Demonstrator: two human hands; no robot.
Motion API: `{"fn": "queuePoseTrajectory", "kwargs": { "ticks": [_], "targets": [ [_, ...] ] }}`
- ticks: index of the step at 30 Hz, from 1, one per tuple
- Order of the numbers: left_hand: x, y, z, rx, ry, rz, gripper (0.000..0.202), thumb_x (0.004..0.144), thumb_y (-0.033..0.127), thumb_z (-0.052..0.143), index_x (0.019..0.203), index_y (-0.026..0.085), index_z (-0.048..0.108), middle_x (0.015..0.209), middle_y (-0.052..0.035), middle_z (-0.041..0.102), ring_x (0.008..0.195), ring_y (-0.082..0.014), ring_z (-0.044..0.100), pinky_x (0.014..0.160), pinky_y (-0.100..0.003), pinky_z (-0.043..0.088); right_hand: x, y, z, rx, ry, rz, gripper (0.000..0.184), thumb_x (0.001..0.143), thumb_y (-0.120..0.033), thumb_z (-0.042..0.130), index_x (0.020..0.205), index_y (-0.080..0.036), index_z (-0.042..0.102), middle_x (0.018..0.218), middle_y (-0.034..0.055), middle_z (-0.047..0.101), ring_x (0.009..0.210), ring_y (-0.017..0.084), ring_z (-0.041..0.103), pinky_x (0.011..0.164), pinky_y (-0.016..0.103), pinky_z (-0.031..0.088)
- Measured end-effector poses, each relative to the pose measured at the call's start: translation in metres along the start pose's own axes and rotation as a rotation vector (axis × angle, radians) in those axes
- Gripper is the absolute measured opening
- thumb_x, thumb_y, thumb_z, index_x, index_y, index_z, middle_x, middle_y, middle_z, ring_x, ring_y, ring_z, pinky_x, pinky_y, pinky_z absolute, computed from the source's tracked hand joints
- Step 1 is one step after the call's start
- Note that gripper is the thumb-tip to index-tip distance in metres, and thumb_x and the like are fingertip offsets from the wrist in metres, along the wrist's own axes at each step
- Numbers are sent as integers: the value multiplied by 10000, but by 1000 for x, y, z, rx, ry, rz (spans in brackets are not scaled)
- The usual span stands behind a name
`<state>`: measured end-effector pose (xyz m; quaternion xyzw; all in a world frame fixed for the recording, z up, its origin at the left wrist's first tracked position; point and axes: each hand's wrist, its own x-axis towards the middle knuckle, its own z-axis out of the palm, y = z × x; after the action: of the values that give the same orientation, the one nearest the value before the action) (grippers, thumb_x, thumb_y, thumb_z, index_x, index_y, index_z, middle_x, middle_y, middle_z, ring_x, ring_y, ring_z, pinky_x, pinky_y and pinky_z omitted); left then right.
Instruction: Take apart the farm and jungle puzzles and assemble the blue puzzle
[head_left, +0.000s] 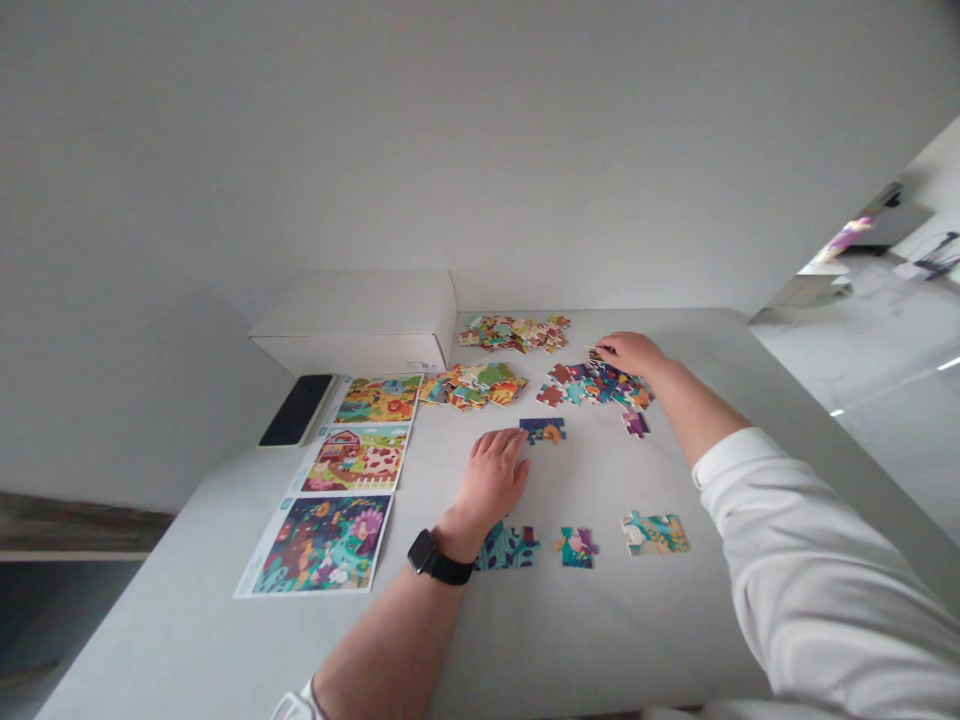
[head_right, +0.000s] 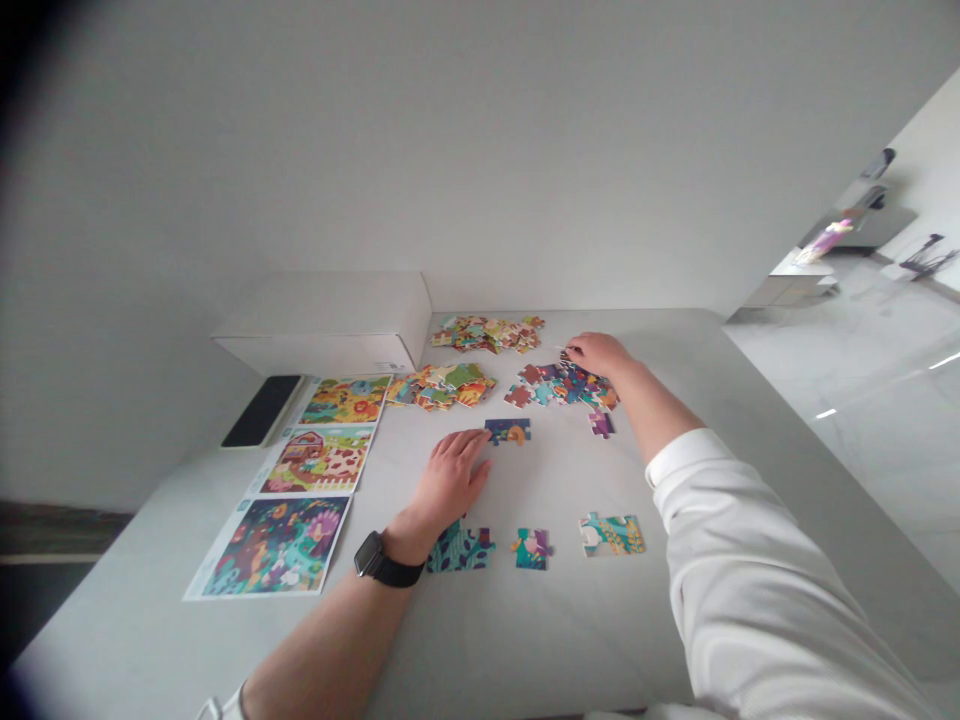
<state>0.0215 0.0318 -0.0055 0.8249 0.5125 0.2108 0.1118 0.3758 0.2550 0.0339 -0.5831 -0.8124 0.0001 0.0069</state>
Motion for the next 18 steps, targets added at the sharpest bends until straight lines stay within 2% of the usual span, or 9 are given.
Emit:
{"fn": "queuePoseTrajectory", "kwargs": {
  "ticks": [2,5,9,14,16,18],
  "targets": [
    [0,0,0,6,-2,2,470,1020,253,622,1489,237,622,1478,-121,677,1356,-304,609,1193,-503,493,-12,-2,-6,-50,52,13,397,1071,-335,453,1171,-215,818,1209,132,803,1081,286,717,902,354,482],
    [1,-1,1,8,-3,2,478,1016,254,617,1494,247,623,1477,-124,677,1360,-308,612,1190,-511,498,-27,-3,-12,-46,125,62,379,1070,-315,451,1137,-223,813,1161,120,814,1049,280,714,884,345,471],
    [1,-1,1,12,-1,2,464,1016,255,605,1479,242,634,1477,-120,682,1360,-316,614,1191,-512,497,-48,-11,-12,67,250,59,367,1073,-324,478,1201,-230,809,1217,103,810,1107,268,715,938,340,493],
    [2,-1,0,30,-2,19,462,1009,249,600,1470,230,629,1471,-122,683,1346,-320,621,1182,-510,501,-74,-34,-2,238,133,-162,282,1029,-321,613,1185,-278,843,1300,56,801,1214,241,720,1070,354,513],
    [2,-1,1,35,-1,27,456,1015,258,599,1468,221,626,1473,-123,681,1346,-322,620,1182,-512,499,-82,-39,1,285,129,-173,277,1022,-287,622,1183,-285,847,1290,48,806,1216,234,727,1093,361,519],
    [2,0,1,41,0,33,453,1017,258,601,1467,216,624,1476,-125,680,1342,-325,621,1181,-514,501,-89,-39,1,295,184,-105,309,1037,-254,587,1210,-281,842,1292,47,805,1225,228,723,1112,360,518]
  ]
}}
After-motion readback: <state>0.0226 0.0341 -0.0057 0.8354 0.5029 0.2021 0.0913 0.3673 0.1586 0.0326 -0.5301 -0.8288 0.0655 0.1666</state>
